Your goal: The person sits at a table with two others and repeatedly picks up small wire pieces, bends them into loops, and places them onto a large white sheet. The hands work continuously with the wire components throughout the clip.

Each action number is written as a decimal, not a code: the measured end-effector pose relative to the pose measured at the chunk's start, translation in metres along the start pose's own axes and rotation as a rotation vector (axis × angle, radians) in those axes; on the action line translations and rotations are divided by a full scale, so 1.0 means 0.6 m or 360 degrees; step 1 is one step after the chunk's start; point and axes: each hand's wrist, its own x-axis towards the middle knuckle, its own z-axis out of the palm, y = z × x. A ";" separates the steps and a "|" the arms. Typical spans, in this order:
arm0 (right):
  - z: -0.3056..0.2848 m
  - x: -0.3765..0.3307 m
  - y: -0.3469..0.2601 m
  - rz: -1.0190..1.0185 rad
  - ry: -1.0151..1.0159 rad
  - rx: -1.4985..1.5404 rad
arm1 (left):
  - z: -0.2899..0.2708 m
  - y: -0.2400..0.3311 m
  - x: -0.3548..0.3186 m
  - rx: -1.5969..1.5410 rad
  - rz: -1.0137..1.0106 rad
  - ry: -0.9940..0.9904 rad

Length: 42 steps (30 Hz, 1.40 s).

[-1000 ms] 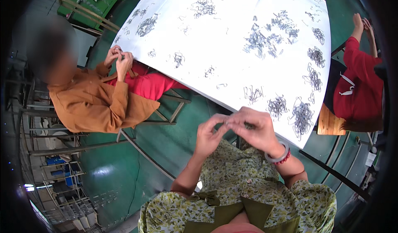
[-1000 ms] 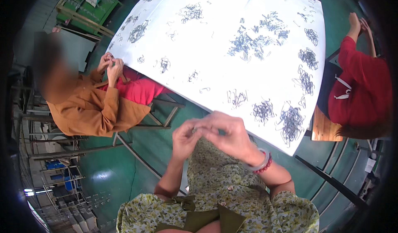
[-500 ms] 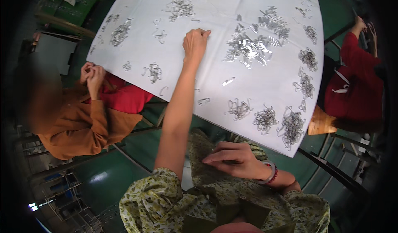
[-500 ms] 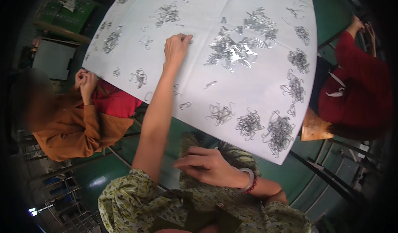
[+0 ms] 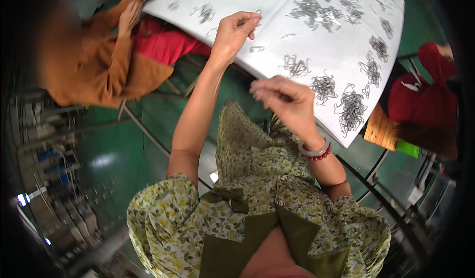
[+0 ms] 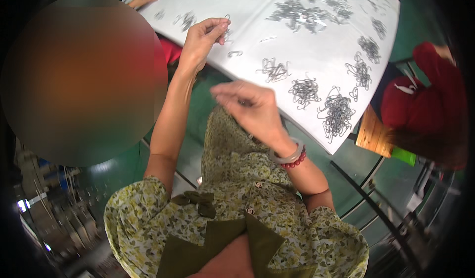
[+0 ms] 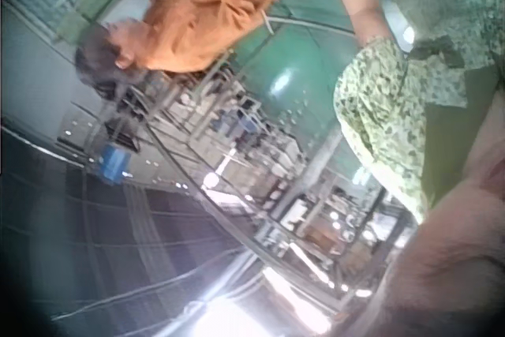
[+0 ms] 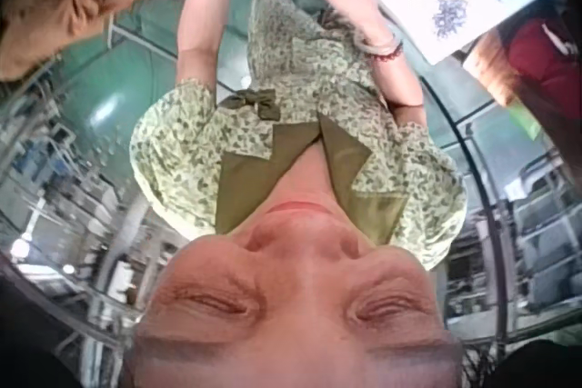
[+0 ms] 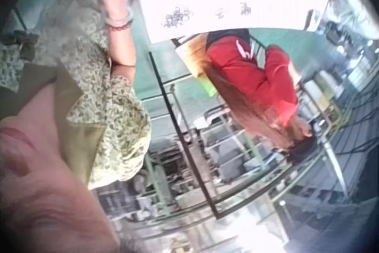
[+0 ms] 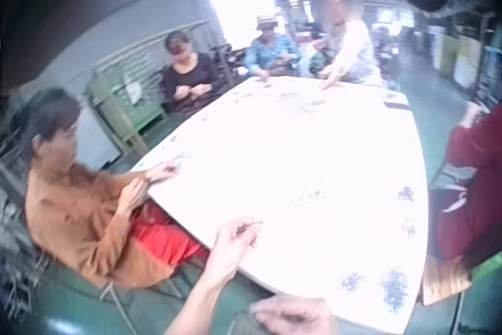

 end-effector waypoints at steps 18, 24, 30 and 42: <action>0.031 0.000 0.005 -0.0031 0.0258 0.0026 | 0.024 0.068 -0.255 0.0284 0.0520 0.0477; 0.031 0.002 0.034 -0.0555 0.0291 -0.0348 | 0.035 0.052 -0.266 0.0304 0.0455 0.0485; 0.012 0.013 0.038 -0.0893 0.0187 -0.0590 | 0.046 0.047 -0.254 0.0431 0.0593 0.0490; -0.046 0.088 0.032 -0.0536 0.0000 -0.0869 | 0.028 0.003 -0.217 -0.0049 0.0243 0.0281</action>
